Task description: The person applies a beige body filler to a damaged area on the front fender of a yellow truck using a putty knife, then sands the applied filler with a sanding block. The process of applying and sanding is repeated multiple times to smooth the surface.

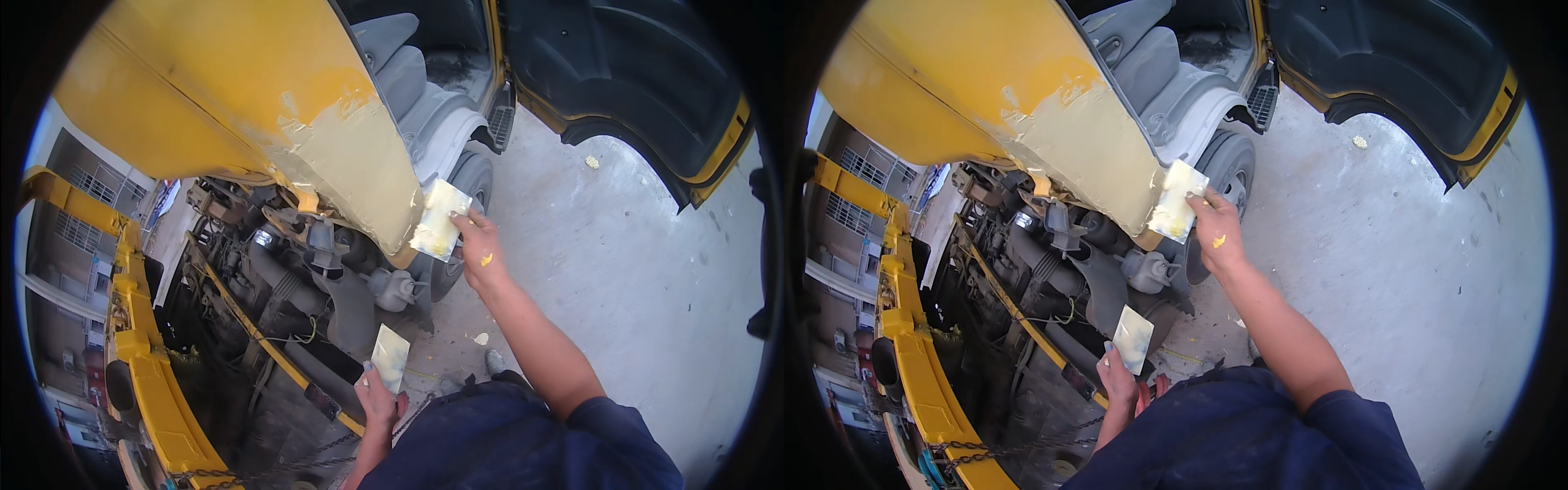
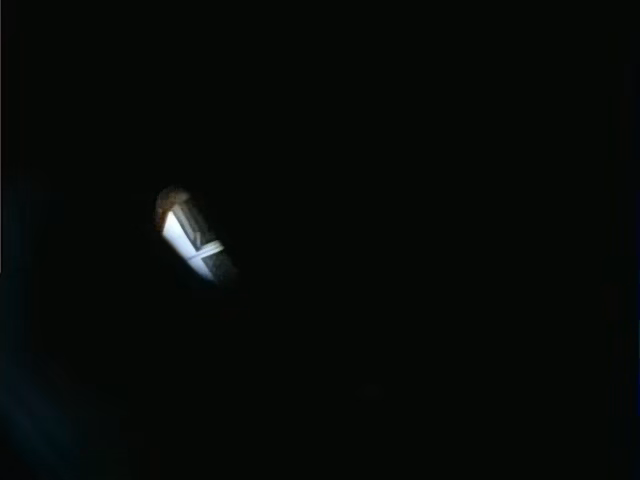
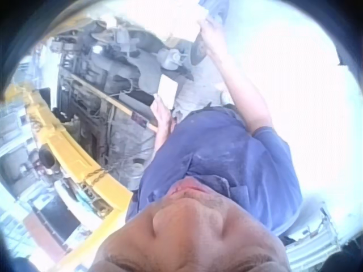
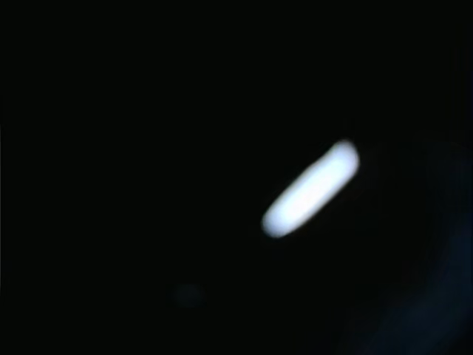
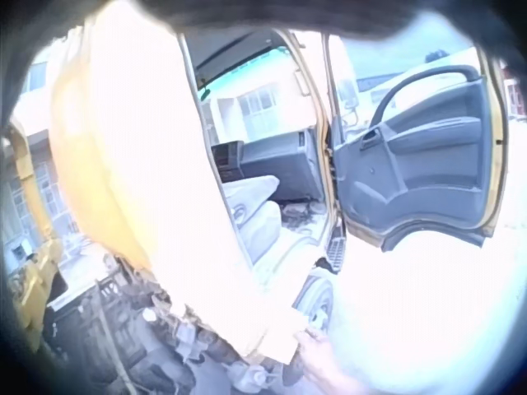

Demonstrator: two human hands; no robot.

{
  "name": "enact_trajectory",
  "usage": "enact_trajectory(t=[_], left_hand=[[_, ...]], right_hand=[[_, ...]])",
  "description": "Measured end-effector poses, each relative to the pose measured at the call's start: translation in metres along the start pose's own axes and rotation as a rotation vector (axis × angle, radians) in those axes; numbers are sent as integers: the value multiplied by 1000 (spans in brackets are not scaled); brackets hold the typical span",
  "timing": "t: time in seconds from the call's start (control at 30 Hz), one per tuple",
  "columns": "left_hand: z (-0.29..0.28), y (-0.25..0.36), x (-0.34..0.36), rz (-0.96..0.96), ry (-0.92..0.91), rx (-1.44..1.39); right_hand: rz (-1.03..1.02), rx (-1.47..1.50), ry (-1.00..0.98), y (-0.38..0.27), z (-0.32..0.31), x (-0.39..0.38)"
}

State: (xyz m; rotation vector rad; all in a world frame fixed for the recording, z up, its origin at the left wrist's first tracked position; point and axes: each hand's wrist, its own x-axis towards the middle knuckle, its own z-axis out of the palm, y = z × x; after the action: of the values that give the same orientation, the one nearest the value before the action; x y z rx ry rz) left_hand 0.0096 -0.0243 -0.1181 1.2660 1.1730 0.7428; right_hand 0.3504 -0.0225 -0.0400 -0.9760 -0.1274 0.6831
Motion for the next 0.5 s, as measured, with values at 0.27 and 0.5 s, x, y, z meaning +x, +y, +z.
enact_trajectory(t=[0.27,0.5], left_hand=[[1,-4,3,-28,-12,-64],[-2,19,-3,-92,-62,-57]], right_hand=[[117,-145,90,42,-4,14],[83,-164,61,28,27,10]])
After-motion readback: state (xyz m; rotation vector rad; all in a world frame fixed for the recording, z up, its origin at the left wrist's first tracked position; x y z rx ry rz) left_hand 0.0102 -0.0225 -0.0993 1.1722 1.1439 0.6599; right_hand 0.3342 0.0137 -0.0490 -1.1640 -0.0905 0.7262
